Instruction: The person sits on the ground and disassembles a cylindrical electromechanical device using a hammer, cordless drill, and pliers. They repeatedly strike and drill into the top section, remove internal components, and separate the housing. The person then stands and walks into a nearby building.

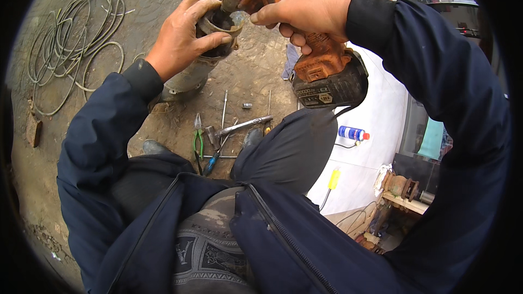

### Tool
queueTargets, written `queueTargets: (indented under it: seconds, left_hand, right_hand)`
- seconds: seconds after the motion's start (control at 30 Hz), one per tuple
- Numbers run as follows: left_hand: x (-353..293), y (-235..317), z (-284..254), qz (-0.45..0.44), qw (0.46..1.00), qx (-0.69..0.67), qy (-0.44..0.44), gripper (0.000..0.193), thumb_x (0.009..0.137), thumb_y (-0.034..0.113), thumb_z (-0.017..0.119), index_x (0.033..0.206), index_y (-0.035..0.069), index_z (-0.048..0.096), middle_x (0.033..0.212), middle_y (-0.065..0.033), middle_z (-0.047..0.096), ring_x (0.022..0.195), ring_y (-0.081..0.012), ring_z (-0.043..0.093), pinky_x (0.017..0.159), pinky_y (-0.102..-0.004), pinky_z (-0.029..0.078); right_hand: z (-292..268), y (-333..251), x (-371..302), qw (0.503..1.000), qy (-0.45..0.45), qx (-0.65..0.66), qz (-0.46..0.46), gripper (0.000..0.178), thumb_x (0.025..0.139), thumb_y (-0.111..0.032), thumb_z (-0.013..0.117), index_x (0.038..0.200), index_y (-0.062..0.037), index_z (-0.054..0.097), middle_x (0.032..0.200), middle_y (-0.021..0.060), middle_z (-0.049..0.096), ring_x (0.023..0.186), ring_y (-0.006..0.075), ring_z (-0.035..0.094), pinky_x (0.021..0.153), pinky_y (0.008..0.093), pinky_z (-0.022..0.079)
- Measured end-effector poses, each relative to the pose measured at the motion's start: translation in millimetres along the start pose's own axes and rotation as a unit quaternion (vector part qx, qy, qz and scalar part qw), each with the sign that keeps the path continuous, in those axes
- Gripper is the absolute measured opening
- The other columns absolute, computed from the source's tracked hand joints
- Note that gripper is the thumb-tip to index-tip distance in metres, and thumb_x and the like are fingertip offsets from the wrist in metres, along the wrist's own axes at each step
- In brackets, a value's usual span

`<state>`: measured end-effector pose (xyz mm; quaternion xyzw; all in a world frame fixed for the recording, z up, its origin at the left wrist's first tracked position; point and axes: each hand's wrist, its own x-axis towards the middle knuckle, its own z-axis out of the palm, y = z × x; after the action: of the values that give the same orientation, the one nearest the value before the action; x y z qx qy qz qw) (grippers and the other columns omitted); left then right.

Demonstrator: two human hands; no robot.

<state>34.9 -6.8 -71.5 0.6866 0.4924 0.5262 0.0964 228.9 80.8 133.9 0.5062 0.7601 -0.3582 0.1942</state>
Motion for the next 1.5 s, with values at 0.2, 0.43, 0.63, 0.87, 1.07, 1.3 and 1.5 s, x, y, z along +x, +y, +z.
queueTargets:
  seconds: [0.2, 0.43, 0.63, 0.87, 1.07, 1.3, 1.5]
  left_hand:
    - [1, -4, -2, -0.023, 0.999, 0.014, -0.021, 0.077, 0.082, 0.036, 0.092, 0.145, 0.008, 0.059, 0.144, -0.0168, 0.062, 0.127, -0.0407, 0.065, 0.106, -0.0467, 0.056]
    - [8, -20, -6, -0.014, 0.998, 0.037, -0.046, 0.105, 0.072, 0.048, 0.098, 0.153, 0.004, 0.048, 0.139, -0.0204, 0.062, 0.128, -0.0442, 0.062, 0.109, -0.05, 0.052]
    - [10, -18, 1, -0.047, 0.996, 0.049, -0.059, 0.109, 0.067, 0.047, 0.101, 0.151, 0.004, 0.048, 0.14, -0.0206, 0.062, 0.129, -0.0433, 0.062, 0.109, -0.0498, 0.052]
    - [12, -12, -2, -0.04, 0.997, 0.045, -0.057, 0.107, 0.065, 0.04, 0.102, 0.15, 0.004, 0.048, 0.139, -0.0186, 0.062, 0.128, -0.0405, 0.063, 0.108, -0.0477, 0.053]
    - [14, -9, -1, -0.048, 0.996, 0.039, -0.065, 0.102, 0.067, 0.035, 0.101, 0.149, 0.002, 0.048, 0.135, -0.0183, 0.064, 0.127, -0.0366, 0.065, 0.107, -0.0447, 0.054]
    - [15, -10, -1, -0.022, 0.997, 0.05, -0.055, 0.1, 0.067, 0.035, 0.101, 0.147, 0.002, 0.049, 0.135, -0.0198, 0.062, 0.125, -0.0396, 0.065, 0.106, -0.0468, 0.054]
    - [14, -8, 0, -0.019, 0.998, 0.043, -0.051, 0.099, 0.068, 0.034, 0.101, 0.146, 0.002, 0.05, 0.135, -0.02, 0.063, 0.124, -0.0395, 0.065, 0.105, -0.0465, 0.055]
  right_hand:
    - [-1, 4, 5, 0.999, -0.011, 0.025, 0.016, 0.046, 0.1, -0.039, 0.076, 0.1, 0.0062, 0.071, 0.068, 0.0025, 0.058, 0.051, 0.0148, 0.061, 0.047, 0.0322, 0.054]
    - [-2, 2, 10, 0.984, -0.081, 0.162, 0.003, 0.04, 0.101, -0.039, 0.077, 0.101, 0.0003, 0.071, 0.066, -0.0002, 0.058, 0.049, 0.0107, 0.058, 0.047, 0.03, 0.052]
    - [-4, -1, 10, 0.99, -0.066, 0.119, 0.025, 0.037, 0.102, -0.034, 0.074, 0.107, 0.0016, 0.069, 0.066, -0.0001, 0.055, 0.048, 0.0108, 0.055, 0.047, 0.0294, 0.05]
    - [-6, -4, 6, 0.988, -0.071, 0.136, 0.026, 0.032, 0.101, -0.029, 0.075, 0.103, 0.0016, 0.067, 0.066, 0.0005, 0.056, 0.048, 0.0102, 0.055, 0.044, 0.0294, 0.049]
    - [-6, 1, 12, 0.992, -0.059, 0.108, 0.031, 0.028, 0.102, -0.024, 0.069, 0.084, -0.0032, 0.063, 0.06, 0.0004, 0.055, 0.044, 0.0105, 0.056, 0.047, 0.0307, 0.056]
    - [-7, 4, 16, 0.993, -0.061, 0.098, 0.02, 0.025, 0.101, -0.02, 0.066, 0.084, -0.0013, 0.063, 0.061, 0.0007, 0.056, 0.045, 0.0104, 0.057, 0.046, 0.0315, 0.056]
    - [-6, 2, 15, 0.995, -0.051, 0.085, 0.01, 0.024, 0.099, -0.02, 0.068, 0.085, -0.0005, 0.063, 0.062, 0.0009, 0.056, 0.045, 0.0102, 0.057, 0.044, 0.0301, 0.055]
